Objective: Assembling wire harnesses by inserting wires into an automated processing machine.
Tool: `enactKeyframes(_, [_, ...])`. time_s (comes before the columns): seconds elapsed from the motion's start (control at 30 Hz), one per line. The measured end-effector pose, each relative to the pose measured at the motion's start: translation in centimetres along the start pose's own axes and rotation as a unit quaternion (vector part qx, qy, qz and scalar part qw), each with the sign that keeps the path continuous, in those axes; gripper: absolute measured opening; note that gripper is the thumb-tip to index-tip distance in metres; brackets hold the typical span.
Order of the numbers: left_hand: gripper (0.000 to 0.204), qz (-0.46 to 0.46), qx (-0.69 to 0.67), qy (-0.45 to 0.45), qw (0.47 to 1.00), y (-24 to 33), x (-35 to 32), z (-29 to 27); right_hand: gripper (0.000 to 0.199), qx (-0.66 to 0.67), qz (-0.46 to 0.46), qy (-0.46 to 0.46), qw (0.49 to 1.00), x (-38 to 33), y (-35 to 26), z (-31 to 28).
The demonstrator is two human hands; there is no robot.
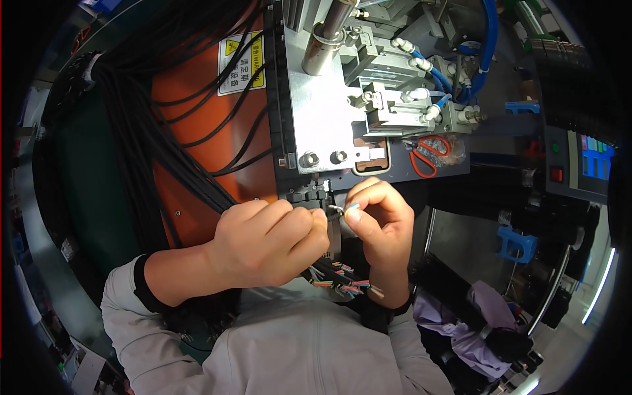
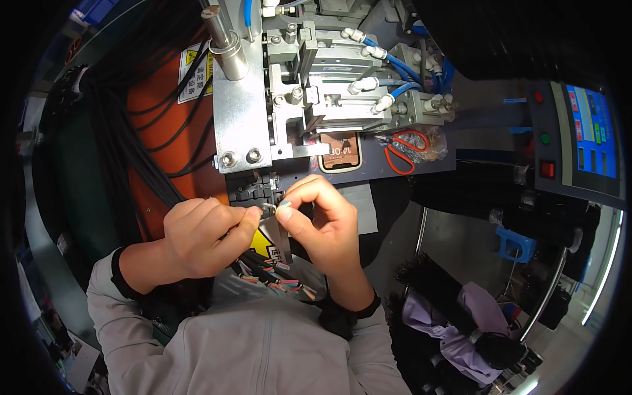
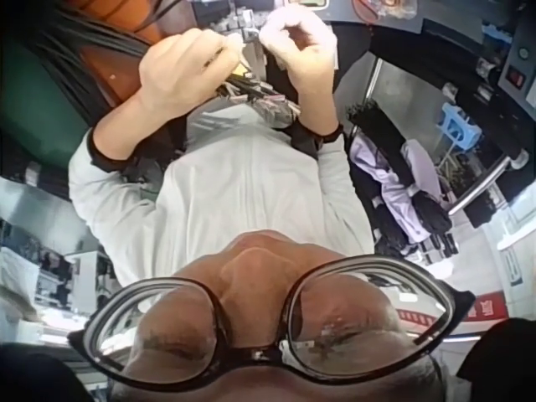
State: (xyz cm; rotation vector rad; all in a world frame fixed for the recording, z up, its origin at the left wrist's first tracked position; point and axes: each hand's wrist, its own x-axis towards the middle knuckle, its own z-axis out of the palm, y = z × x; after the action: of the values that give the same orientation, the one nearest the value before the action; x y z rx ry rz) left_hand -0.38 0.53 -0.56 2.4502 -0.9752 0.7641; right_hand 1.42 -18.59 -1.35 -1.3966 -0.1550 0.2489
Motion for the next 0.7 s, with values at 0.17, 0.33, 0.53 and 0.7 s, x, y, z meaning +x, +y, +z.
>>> enactKeyframes(0.17, [0.029,-0.024,-0.001,-0.003,1.000,0.2,-0.1,0.7,0.009,-0.223,-0.191,0.038,0.955,0.6,1.9,-0.1])
enactKeyframes(0.33, [0.028,-0.038,0.008,-0.052,0.998,0.4,0.3,0.7,0.009,-0.289,-0.183,0.062,0.937,1.7,2.1,0.0])
enactKeyframes(0.53, [0.027,-0.094,0.071,-0.102,0.988,1.0,0.6,0.6,0.008,-0.379,-0.157,0.041,0.911,1.7,2.1,0.1])
enactKeyframes(0.7, [0.030,-0.100,0.074,-0.123,0.985,0.9,0.8,0.5,0.009,-0.355,-0.222,0.061,0.906,2.1,3.4,0.2])
